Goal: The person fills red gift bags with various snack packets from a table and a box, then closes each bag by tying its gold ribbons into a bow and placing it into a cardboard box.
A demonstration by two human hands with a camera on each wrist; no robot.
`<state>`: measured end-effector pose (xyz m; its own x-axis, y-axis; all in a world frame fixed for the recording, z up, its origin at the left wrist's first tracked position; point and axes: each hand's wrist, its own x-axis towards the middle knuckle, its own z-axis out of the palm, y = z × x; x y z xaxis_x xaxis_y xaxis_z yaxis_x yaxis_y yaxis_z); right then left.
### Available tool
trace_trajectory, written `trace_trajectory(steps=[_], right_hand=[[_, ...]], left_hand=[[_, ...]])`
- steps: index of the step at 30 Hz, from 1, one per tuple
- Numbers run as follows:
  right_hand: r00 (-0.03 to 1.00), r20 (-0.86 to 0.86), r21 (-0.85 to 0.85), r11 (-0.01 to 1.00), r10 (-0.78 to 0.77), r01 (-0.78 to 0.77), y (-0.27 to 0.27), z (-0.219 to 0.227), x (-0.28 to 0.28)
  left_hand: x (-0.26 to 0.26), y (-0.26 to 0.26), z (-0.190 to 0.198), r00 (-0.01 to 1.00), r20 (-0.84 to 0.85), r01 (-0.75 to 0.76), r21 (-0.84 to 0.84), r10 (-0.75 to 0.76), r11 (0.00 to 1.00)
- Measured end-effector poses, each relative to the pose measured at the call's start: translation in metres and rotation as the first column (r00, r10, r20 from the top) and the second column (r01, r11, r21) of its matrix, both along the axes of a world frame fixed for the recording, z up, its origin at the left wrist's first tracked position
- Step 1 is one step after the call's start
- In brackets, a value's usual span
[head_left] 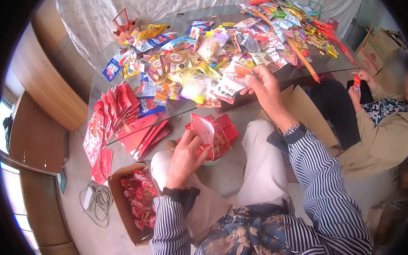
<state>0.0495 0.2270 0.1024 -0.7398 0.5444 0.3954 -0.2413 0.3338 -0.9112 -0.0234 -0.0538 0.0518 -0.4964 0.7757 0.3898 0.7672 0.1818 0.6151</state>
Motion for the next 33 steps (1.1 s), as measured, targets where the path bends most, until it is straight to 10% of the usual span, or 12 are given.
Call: trace_trajectory(steps=[16,24,33], right_hand=[[0.99,0.031,-0.44,0.891,0.136,-0.109,0.011,-0.04,-0.043],[0.994,-0.049,-0.773,0.627,0.097,-0.099,-0.001,-0.074,-0.085],[0.98,-0.09,-0.777,0.602,0.179,-0.182,-0.001,-0.071,-0.079]], left_hand=[[-0.005,0.014,-0.008,0.999,0.039,-0.005,-0.009,0.006,1.0],[-0.004,0.014,-0.016,0.999,0.016,-0.035,-0.034,0.035,0.999],[-0.002,0.02,-0.016,0.999,-0.007,-0.05,-0.059,0.05,0.997]])
